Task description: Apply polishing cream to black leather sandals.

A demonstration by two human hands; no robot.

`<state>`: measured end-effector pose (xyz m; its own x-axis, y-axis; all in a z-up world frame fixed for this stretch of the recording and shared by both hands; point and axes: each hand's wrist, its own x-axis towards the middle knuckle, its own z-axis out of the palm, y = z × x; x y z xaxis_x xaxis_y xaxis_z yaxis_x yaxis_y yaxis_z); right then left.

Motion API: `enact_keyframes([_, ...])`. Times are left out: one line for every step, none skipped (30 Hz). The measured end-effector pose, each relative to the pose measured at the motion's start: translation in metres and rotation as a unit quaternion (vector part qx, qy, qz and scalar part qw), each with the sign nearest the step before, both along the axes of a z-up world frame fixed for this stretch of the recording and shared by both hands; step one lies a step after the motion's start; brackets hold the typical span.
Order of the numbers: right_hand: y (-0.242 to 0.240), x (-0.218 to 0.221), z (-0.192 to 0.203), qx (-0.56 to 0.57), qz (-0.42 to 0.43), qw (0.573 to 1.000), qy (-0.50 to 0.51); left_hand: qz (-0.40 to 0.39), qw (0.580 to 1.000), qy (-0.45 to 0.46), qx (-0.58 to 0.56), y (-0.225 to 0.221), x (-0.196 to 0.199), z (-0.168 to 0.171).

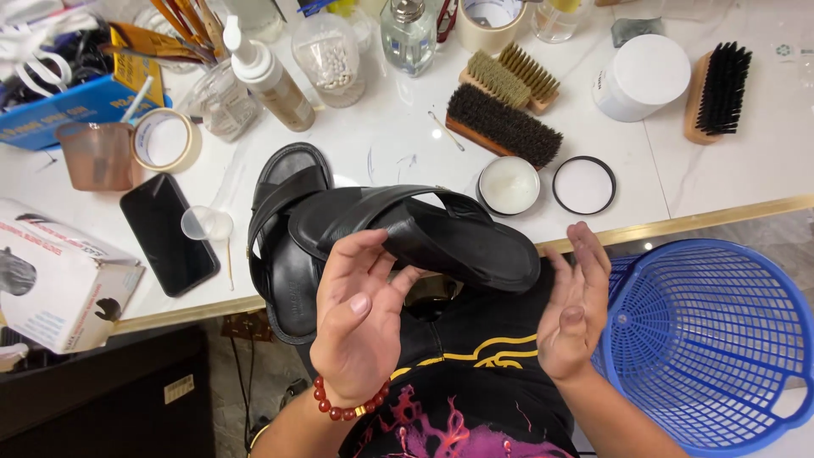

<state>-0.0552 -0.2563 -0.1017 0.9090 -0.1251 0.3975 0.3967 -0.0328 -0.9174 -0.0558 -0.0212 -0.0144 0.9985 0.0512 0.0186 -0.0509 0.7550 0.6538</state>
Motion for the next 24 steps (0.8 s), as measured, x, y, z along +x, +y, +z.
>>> enact_keyframes([0.005, 0.000, 0.001, 0.093, 0.012, 0.995, 0.034, 0.003, 1.000, -0.010, -0.027, -0.002, -0.003, 0.000])
enact_keyframes([0.010, 0.004, 0.005, 0.098, 0.008, 0.995, 0.027, -0.001, 1.000, -0.017, -0.021, -0.005, -0.005, 0.002])
enact_keyframes([0.015, 0.007, 0.008, 0.174, 0.025, 0.984, 0.030, 0.004, 0.999, -0.021, -0.048, -0.009, -0.009, 0.005])
enact_keyframes([0.020, 0.010, 0.013, 0.248, 0.041, 0.967, 0.031, 0.009, 0.997, -0.026, -0.075, -0.011, -0.013, 0.007])
enact_keyframes([0.025, 0.014, 0.018, 0.252, 0.041, 0.967, 0.024, 0.007, 0.997, -0.032, -0.070, -0.017, -0.018, 0.008])
enact_keyframes([0.031, 0.018, 0.024, 0.280, 0.047, 0.959, -0.009, 0.008, 0.996, -0.032, -0.080, -0.022, -0.023, 0.008])
enact_keyframes([0.036, 0.021, 0.030, 0.307, 0.054, 0.949, -0.039, 0.010, 0.995, -0.030, -0.090, -0.028, -0.029, 0.007])
enact_keyframes([0.038, 0.023, 0.033, 0.309, 0.054, 0.948, -0.043, 0.009, 0.996, -0.033, -0.087, -0.032, -0.035, 0.004])
enact_keyframes([0.039, 0.025, 0.036, 0.332, 0.041, 0.941, -0.056, 0.018, 0.995, -0.032, -0.094, -0.036, -0.039, -0.001])
enact_keyframes([0.041, 0.028, 0.039, 0.354, 0.027, 0.932, -0.068, 0.027, 0.994, -0.031, -0.100, -0.040, -0.044, -0.005])
enact_keyframes([0.041, 0.029, 0.043, 0.355, 0.029, 0.932, -0.071, 0.027, 0.994, -0.034, -0.099, -0.043, -0.047, -0.006])
enact_keyframes([0.042, 0.030, 0.046, 0.358, 0.020, 0.930, -0.075, 0.027, 0.994, -0.026, -0.099, -0.046, -0.049, -0.007])
enact_keyframes([0.043, 0.030, 0.049, 0.362, 0.012, 0.929, -0.077, 0.028, 0.995, -0.016, -0.098, -0.048, -0.053, -0.008])
enact_keyframes([0.046, 0.031, 0.052, 0.364, 0.013, 0.928, -0.076, 0.030, 0.995, -0.016, -0.096, -0.050, -0.056, -0.011])
enact_keyframes([0.048, 0.032, 0.055, 0.350, 0.002, 0.934, -0.077, 0.032, 0.995, -0.021, -0.094, -0.052, -0.058, -0.014])
enact_keyframes([0.050, 0.033, 0.057, 0.337, -0.009, 0.938, -0.078, 0.034, 0.995, -0.026, -0.092, -0.054, -0.061, -0.017])
enact_keyframes([0.051, 0.039, 0.061, 0.338, -0.007, 0.938, -0.076, 0.036, 0.995, -0.026, -0.090, -0.054, -0.061, -0.014])
enact_keyframes([0.053, 0.044, 0.065, 0.343, -0.018, 0.938, -0.049, 0.037, 0.995, -0.038, -0.083, -0.054, -0.061, -0.011])
enact_keyframes([0.054, 0.049, 0.068, 0.348, -0.028, 0.937, -0.022, 0.038, 0.995, -0.050, -0.076, -0.053, -0.061, -0.008])
enact_keyframes([0.054, 0.056, 0.074, 0.349, -0.027, 0.936, -0.021, 0.040, 0.995, -0.049, -0.074, -0.054, -0.063, -0.006])
enact_keyframes([0.054, 0.062, 0.079, 0.373, -0.017, 0.928, 0.011, 0.020, 0.998, -0.035, -0.056, -0.054, -0.065, -0.004])
enact_keyframes([0.054, 0.069, 0.085, 0.396, -0.007, 0.917, 0.044, 0.000, 0.999, -0.021, -0.038, -0.053, -0.067, -0.001])
enact_keyframes([0.052, 0.072, 0.088, 0.397, -0.005, 0.917, 0.043, 0.001, 0.999, -0.023, -0.037, -0.051, -0.072, 0.000])
enact_keyframes([0.051, 0.075, 0.092, 0.399, 0.013, 0.916, 0.041, -0.035, 0.999, 0.004, 0.010, -0.049, -0.077, 0.000])
